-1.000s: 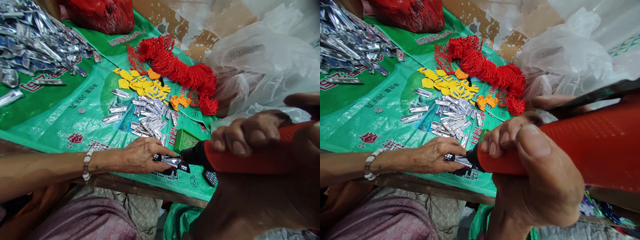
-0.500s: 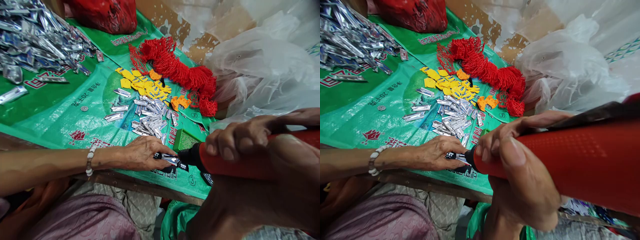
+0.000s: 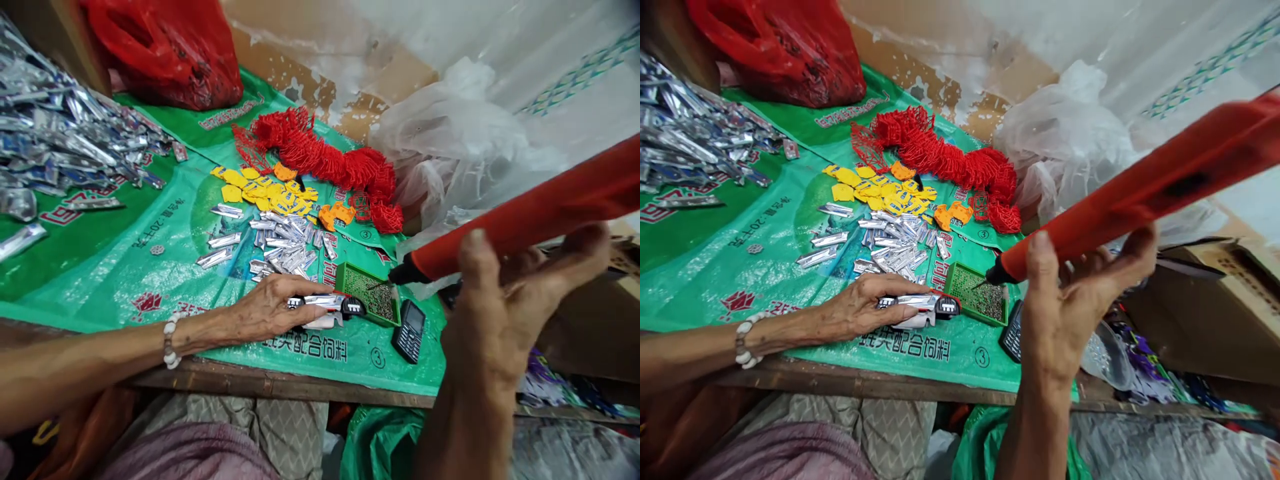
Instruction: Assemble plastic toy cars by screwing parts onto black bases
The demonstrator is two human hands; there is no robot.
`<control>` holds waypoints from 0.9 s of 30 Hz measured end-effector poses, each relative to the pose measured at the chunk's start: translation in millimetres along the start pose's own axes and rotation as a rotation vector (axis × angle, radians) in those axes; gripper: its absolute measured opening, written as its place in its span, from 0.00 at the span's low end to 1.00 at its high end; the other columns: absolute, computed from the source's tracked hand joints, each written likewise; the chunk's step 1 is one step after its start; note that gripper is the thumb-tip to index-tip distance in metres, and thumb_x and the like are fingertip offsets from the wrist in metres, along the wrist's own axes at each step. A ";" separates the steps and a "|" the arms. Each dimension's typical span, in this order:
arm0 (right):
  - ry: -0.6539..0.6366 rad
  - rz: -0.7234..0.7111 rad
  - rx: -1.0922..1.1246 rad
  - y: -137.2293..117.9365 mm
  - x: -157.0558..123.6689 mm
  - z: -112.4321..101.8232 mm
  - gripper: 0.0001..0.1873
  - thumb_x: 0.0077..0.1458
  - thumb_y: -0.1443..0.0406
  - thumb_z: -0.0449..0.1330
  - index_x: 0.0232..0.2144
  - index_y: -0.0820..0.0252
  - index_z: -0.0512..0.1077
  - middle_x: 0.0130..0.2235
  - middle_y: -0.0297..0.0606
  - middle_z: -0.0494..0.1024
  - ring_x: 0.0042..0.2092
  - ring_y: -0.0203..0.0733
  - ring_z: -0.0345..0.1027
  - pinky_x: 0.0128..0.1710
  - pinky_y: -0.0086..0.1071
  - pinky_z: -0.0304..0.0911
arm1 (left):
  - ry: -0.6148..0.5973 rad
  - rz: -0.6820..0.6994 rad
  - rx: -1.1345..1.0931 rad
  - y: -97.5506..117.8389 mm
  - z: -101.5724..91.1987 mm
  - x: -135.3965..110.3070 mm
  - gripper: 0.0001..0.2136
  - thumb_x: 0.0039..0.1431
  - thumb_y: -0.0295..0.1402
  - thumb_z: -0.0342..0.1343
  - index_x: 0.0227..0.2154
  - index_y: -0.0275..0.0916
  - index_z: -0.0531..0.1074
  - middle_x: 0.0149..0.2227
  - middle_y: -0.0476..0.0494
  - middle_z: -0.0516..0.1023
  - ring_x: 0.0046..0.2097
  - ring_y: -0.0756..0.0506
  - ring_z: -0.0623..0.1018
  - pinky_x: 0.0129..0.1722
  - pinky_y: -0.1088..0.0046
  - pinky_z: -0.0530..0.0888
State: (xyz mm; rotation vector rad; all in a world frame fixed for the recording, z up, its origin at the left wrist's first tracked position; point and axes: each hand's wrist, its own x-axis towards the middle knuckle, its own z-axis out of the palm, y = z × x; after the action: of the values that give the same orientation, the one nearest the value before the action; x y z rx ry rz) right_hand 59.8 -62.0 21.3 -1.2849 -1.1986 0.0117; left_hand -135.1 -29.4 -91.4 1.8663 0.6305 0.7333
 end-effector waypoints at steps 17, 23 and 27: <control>-0.770 0.511 0.280 4.9 -113.9 2.3 0.23 0.61 0.51 0.55 0.22 0.59 0.71 0.22 0.33 0.72 0.23 0.33 0.64 0.25 0.27 0.59 | -0.033 -0.179 -0.270 20.4 -6.8 -14.3 0.28 0.62 0.51 0.56 0.59 0.41 0.65 0.40 0.47 0.78 0.38 0.45 0.77 0.38 0.71 0.75; -0.540 0.827 0.385 -6.5 -132.2 -10.6 0.25 0.51 0.45 0.64 0.19 0.60 0.72 0.19 0.36 0.73 0.21 0.33 0.63 0.23 0.27 0.59 | 0.515 -0.224 -0.397 23.9 -27.9 -25.5 0.29 0.58 0.54 0.60 0.56 0.41 0.71 0.44 0.46 0.81 0.42 0.44 0.79 0.40 0.74 0.75; -0.403 1.064 0.471 1.2 -137.8 -9.2 0.27 0.37 0.45 0.73 0.19 0.62 0.73 0.19 0.38 0.74 0.19 0.32 0.62 0.17 0.25 0.53 | 0.553 -0.319 -0.753 28.9 -46.4 -42.3 0.31 0.54 0.56 0.62 0.52 0.37 0.74 0.36 0.44 0.83 0.34 0.44 0.81 0.30 0.74 0.75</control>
State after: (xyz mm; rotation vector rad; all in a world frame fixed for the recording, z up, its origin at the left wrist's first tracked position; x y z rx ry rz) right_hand 4.9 -150.5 -69.5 -1.3758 -0.6345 1.2936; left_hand -194.7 -41.7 -58.6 0.8461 0.8252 1.0931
